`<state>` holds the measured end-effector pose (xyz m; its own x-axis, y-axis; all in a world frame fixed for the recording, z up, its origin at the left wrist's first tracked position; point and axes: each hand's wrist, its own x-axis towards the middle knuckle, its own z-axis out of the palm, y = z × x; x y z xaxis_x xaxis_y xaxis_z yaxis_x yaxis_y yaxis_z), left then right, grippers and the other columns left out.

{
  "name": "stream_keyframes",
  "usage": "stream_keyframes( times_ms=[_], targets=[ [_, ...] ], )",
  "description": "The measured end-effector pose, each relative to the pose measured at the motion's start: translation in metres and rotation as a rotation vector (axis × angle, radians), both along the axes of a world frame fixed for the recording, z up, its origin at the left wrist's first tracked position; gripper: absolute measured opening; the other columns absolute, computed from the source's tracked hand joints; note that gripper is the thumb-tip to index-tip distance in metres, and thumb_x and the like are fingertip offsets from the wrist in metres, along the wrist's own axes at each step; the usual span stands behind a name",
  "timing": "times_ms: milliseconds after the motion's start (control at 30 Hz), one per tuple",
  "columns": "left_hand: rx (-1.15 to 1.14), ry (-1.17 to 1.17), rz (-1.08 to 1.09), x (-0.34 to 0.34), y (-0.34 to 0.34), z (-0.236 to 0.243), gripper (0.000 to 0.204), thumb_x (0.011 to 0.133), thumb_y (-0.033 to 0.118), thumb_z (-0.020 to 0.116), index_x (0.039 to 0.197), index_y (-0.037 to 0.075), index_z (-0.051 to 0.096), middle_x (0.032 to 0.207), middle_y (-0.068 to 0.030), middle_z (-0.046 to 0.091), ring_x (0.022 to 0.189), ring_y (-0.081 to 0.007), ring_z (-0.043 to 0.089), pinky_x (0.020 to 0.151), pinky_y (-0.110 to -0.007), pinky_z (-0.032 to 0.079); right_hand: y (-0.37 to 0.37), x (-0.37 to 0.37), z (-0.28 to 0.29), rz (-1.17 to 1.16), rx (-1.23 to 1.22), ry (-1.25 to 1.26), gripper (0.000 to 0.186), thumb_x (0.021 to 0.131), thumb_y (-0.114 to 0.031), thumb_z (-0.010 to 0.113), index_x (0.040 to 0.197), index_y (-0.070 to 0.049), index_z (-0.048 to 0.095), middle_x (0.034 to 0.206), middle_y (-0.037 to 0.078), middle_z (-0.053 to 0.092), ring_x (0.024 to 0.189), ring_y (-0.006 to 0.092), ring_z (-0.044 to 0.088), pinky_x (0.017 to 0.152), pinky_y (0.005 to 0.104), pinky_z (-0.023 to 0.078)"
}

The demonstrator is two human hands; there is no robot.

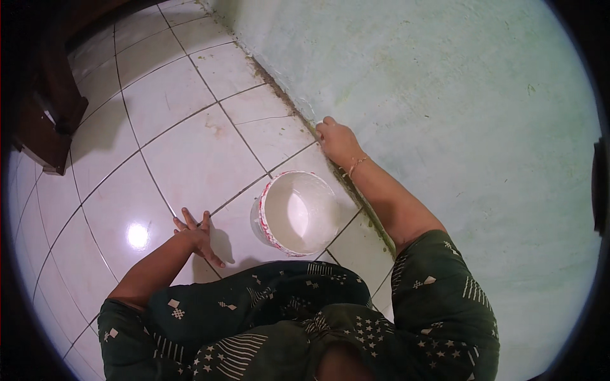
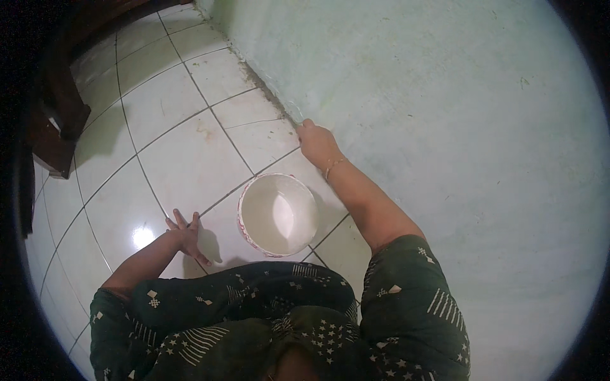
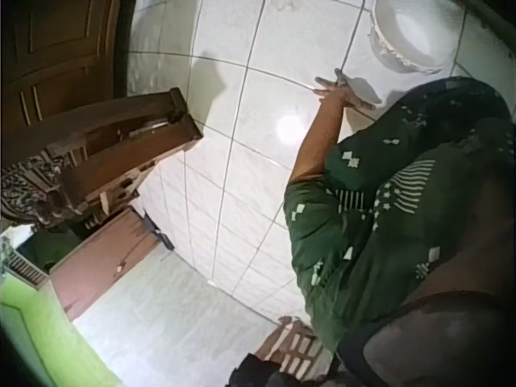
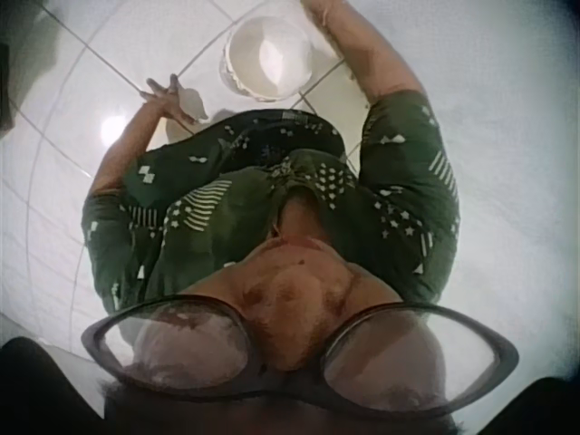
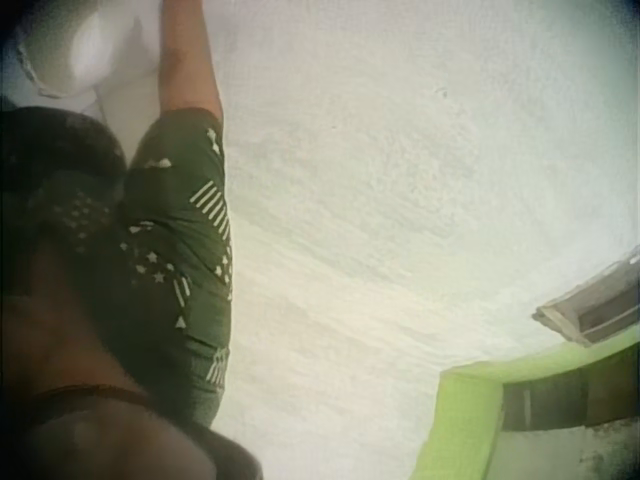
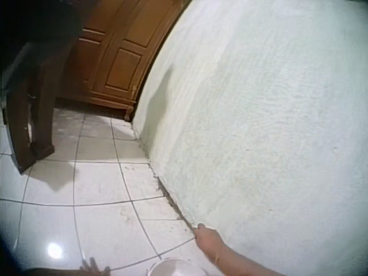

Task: The person paints a wall using a paintbrush, periodically dipping the brush into a paint bucket.

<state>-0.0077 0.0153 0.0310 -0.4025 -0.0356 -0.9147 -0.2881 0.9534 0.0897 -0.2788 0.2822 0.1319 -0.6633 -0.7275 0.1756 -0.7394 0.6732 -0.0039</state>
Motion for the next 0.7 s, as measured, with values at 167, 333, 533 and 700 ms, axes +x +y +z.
stream_keyframes(
  times_ms=[167,333,533,700],
  targets=[
    [-0.013,-0.019,0.009,-0.007,0.005,0.007,0.165,0.034,0.073,0.081,0.142,0.007,-0.024,0.138,-0.0433,-0.023,0.127,-0.0651,-0.014,0.106,-0.065,0.011,0.006,-0.056,0.067,-0.123,-0.294,0.072,0.016,0.079,-0.012,0.054,0.086,-0.004,0.067,0.084,0.019,0.064,0.077,0.0363,0.063,0.070,0.0429,0.050],
    [-0.040,-0.026,-0.002,-0.007,0.003,-0.005,0.166,0.033,0.073,0.081,0.142,0.006,-0.025,0.138,-0.0436,-0.024,0.127,-0.0641,-0.015,0.105,-0.066,0.008,0.003,-0.058,0.242,-0.113,-0.489,0.305,0.013,0.086,-0.010,0.059,0.085,0.001,0.066,0.065,0.002,0.062,0.058,0.0073,0.057,0.055,0.0235,0.047],
    [-0.010,-0.006,-0.003,-0.001,-0.003,-0.011,0.165,0.034,0.075,0.079,0.142,0.003,-0.024,0.137,-0.0464,-0.020,0.127,-0.0637,-0.015,0.106,-0.065,0.006,-0.037,0.003,0.345,0.151,-0.409,1.213,0.007,0.081,-0.001,0.057,0.078,-0.003,0.063,0.077,0.013,0.057,0.057,0.0234,0.056,0.053,0.0334,0.045],
    [0.017,0.026,-0.027,-0.004,-0.003,-0.005,0.161,0.038,0.074,0.079,0.143,0.005,-0.021,0.137,-0.0457,-0.021,0.128,-0.0648,-0.011,0.108,-0.063,0.011,-0.028,-0.066,0.270,-0.116,-0.044,1.261,0.003,0.081,-0.013,0.061,0.082,-0.011,0.063,0.085,0.008,0.062,0.063,0.0273,0.062,0.057,0.0351,0.051]
  ],
)
